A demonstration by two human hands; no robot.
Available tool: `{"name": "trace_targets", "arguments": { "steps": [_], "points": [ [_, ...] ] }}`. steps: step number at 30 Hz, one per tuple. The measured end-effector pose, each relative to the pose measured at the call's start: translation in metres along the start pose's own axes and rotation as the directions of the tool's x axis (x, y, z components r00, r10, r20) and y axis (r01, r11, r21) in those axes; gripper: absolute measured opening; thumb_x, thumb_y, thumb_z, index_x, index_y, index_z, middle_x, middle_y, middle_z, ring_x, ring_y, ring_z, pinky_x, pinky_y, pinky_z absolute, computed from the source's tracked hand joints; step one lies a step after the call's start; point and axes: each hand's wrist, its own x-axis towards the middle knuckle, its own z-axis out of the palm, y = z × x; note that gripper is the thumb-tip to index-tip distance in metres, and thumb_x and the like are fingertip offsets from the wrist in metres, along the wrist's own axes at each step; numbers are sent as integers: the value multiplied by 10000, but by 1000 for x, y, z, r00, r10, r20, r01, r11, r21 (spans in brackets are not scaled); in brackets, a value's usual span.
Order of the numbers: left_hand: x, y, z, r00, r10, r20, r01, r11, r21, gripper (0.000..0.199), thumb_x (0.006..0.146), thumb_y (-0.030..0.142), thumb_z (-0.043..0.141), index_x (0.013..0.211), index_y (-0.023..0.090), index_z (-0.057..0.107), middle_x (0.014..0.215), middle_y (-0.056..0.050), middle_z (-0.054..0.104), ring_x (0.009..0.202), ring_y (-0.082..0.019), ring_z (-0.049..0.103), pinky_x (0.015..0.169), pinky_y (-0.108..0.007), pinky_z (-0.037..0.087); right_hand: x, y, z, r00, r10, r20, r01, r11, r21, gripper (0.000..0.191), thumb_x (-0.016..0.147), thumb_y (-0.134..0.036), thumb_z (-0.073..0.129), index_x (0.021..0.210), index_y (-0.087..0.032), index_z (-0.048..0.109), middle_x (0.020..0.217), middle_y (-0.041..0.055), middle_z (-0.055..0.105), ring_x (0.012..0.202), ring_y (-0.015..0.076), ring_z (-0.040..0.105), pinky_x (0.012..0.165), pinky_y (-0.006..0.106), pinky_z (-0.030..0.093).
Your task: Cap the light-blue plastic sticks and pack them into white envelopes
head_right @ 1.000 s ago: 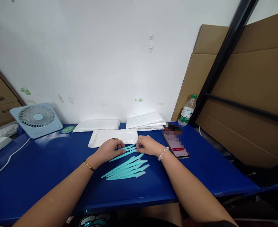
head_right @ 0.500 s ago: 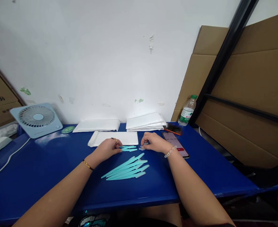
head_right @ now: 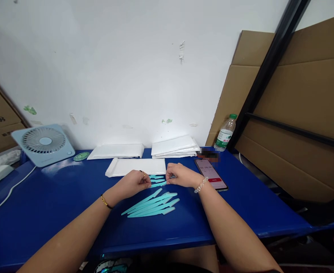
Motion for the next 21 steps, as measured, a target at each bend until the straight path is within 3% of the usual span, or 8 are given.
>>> {"name": "trace_targets", "arguments": {
  "steps": [4,7,11,15,21],
  "points": [
    [1,-13,-6,994,-98,-44,101,993,65,183,761,292,531,727,187,677,747,-34,682,654,-150,571,581,-242,360,-4,7,-5,992,81,-92,-84,996,-27,35,786,-197,617,785,-166,633,865,29,551,770,143,523,713,255,370],
    [0,-15,-9,988,-135,-75,141,988,69,162,740,310,561,750,200,679,775,-25,685,690,-157,580,589,-243,365,-2,1,-2,991,41,-124,-45,998,-33,97,792,-258,633,844,-178,653,889,36,558,804,157,531,738,269,370],
    [-2,-7,-9,994,-108,-23,108,994,-8,204,740,366,571,777,201,685,746,-12,675,657,-142,570,570,-234,360,8,-18,12,995,-97,-18,96,994,-43,161,793,-334,649,901,-215,657,907,14,558,819,150,533,794,294,342],
    [-6,1,-7,995,-53,88,59,996,-69,322,720,495,593,795,201,702,676,-2,655,587,-127,534,513,-229,321,16,-26,24,992,-112,58,117,990,-83,128,771,-311,676,826,-198,647,867,9,545,813,150,531,802,301,331],
    [-4,-1,-3,993,-51,107,52,999,-11,249,732,410,598,764,184,701,643,-7,653,556,-117,509,512,-230,305,11,-20,15,995,-95,12,96,993,-70,82,811,-262,625,786,-184,617,846,8,535,799,140,515,782,283,343]
  ]
}}
